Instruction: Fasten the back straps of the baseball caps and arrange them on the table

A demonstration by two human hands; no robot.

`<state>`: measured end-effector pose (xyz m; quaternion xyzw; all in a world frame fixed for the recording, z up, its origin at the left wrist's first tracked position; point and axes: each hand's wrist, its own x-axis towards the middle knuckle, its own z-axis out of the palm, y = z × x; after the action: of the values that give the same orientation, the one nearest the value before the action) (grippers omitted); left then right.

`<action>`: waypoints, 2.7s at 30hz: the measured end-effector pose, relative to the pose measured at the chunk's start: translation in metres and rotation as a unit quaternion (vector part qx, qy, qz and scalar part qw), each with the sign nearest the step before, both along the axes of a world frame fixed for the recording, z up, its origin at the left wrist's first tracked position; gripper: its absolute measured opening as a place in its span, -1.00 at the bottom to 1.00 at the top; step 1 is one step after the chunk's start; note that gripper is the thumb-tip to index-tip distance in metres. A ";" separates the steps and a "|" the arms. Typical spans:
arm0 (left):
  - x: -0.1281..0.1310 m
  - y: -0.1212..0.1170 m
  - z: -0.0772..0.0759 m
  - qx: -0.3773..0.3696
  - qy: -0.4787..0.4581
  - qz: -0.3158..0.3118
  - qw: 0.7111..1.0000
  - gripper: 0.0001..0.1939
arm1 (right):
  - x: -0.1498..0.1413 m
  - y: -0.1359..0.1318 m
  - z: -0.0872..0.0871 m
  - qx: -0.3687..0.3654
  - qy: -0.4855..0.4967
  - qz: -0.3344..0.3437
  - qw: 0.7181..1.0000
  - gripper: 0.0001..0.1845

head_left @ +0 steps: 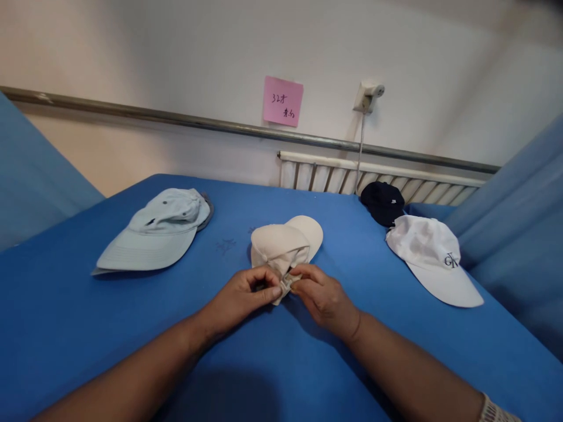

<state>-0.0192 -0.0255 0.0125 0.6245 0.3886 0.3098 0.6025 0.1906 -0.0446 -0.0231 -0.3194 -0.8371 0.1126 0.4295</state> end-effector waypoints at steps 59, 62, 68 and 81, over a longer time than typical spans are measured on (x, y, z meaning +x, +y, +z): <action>0.008 -0.027 0.007 0.184 0.106 0.029 0.977 -0.76 | 0.009 -0.003 -0.008 0.203 -0.001 -0.022 0.979 -0.61; 0.008 -0.025 0.005 0.149 0.073 0.037 0.985 -0.79 | 0.009 -0.004 -0.010 0.199 -0.001 -0.021 0.980 -0.58; 0.008 -0.030 0.004 0.220 0.159 0.035 0.962 -0.62 | 0.005 -0.004 -0.008 0.183 -0.003 -0.026 0.983 -0.67; -0.001 -0.015 -0.002 0.539 0.284 0.019 0.792 -0.77 | -0.012 -0.006 0.001 0.156 -0.096 -0.042 0.982 -0.93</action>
<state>-0.0203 -0.0408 0.0105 0.9004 0.3243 0.2891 0.0240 0.1781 -0.0501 -0.0217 -0.2926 -0.8678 -0.0685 0.3957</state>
